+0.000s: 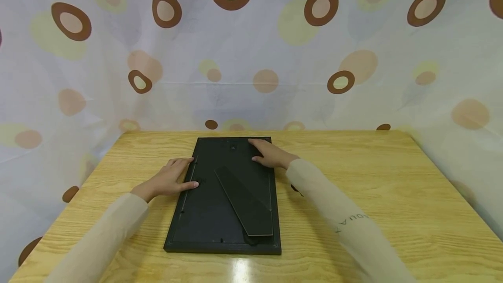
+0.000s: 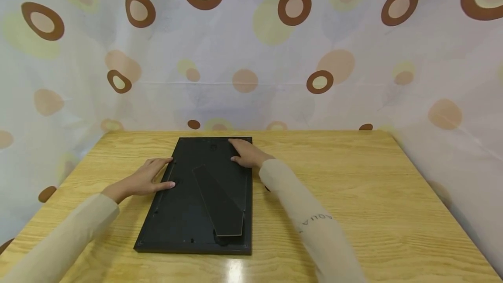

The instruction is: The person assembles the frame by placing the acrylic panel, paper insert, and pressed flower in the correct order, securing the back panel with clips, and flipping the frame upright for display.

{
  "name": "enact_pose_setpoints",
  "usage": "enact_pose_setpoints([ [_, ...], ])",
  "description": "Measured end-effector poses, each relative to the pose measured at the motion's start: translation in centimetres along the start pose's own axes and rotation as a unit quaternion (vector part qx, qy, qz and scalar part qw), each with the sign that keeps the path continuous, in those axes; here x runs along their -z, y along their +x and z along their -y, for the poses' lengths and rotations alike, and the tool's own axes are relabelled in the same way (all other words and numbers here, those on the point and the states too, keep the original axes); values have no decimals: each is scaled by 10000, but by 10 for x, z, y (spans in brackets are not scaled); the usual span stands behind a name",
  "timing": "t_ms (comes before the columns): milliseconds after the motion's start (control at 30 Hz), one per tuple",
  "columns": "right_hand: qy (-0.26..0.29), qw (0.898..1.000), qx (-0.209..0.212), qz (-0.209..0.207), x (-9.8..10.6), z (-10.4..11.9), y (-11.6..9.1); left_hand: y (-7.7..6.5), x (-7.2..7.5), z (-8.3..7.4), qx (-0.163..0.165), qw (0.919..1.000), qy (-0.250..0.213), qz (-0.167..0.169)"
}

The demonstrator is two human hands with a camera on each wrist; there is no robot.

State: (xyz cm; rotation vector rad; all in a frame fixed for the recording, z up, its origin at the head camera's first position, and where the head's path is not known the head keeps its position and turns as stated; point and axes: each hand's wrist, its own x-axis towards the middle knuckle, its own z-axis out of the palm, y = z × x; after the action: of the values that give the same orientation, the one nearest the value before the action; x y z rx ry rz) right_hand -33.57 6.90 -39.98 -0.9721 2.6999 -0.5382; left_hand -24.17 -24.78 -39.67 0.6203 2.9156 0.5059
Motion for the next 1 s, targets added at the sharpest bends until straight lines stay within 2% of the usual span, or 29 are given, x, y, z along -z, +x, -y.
enact_pose_setpoints([
  [100, 269, 9995, -96, 124, 2, 5, -5, 0, -1, 0, 5, 10000, 12, -44],
  [233, 423, 9988, -18, 253, 4, 13, -15, 0, -1, -1, 2, 9999, 56, -92],
  [367, 388, 9991, 105, 154, 4, 18, -28, -2, -2, -2, 43, 9999, 82, -120],
  [467, 429, 9991, 29, 38, 3, 20, -40, -5, -2, -5, 125, 9997, 92, -173],
  [567, 576, 9982, -152, -4, 0, 21, -51, -7, -3, -8, 221, 9987, 317, -343],
  [667, 788, 9963, -331, -9, -4, 23, -59, -10, -5, -14, 240, 9944, 798, -645],
  [767, 892, 9952, -400, -59, -9, 25, -64, -13, -7, -23, 87, 9888, 1163, -931],
  [833, 913, 9948, -445, -82, -13, 25, -66, -15, -9, -30, -84, 9869, 1231, -1035],
  [933, 1016, 9934, -521, -110, -17, 26, -69, -18, -11, -38, -366, 9880, 1132, -981],
  [1000, 1117, 9921, -558, -138, -19, 26, -70, -19, -13, -44, -534, 9898, 1033, -822],
])
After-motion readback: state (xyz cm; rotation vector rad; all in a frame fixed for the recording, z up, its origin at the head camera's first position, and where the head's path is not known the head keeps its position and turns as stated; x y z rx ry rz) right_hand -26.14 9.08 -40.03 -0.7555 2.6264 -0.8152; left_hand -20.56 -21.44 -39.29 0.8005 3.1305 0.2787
